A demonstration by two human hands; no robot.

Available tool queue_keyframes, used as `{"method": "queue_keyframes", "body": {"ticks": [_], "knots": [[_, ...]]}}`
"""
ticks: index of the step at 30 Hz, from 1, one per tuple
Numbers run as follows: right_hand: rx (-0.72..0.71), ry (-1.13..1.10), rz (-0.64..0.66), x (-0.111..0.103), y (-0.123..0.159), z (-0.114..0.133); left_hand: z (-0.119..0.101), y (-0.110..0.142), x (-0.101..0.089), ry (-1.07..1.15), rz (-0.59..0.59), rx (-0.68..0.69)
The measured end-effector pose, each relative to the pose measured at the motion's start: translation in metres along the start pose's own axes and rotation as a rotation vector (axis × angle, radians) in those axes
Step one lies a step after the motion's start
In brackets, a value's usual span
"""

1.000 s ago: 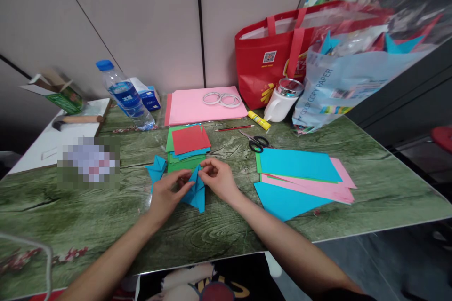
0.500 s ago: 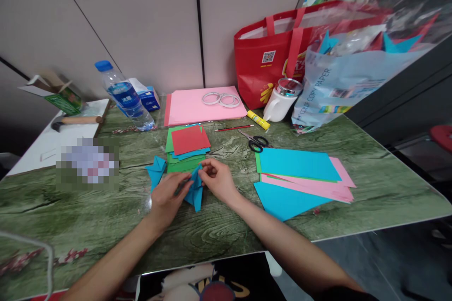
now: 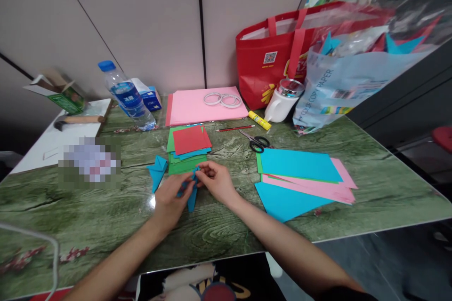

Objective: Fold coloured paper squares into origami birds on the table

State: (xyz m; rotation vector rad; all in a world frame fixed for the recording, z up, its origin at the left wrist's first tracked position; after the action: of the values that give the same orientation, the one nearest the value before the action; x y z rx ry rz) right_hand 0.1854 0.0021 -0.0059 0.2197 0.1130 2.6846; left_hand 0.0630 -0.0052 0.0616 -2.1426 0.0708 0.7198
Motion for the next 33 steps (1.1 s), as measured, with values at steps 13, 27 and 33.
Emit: {"method": "queue_keyframes", "body": {"ticks": [13,27,33], "knots": [[-0.089,0.05,0.099,0.007,0.007,0.011,0.026,-0.002,0.006,0.28,0.024,-0.413],[-0.104,0.052,0.022,0.0,0.001,0.013,0.03,-0.002,0.011,0.273,0.058,-0.395],[-0.026,0.005,-0.01,-0.01,-0.007,0.014,0.038,0.0,0.027,0.254,0.28,-0.441]]}}
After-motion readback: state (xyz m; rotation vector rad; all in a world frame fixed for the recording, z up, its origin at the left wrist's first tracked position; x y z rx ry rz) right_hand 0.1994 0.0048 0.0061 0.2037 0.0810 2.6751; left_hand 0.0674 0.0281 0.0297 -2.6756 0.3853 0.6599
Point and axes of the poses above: each hand's wrist, its own y-axis away from the middle knuckle, its own x-axis out of the palm, z = x × y, the point moved 9 cm from there along -y, towards the middle knuckle, and after that the axes turned 14 degrees about -z, right-handed, at the moved point
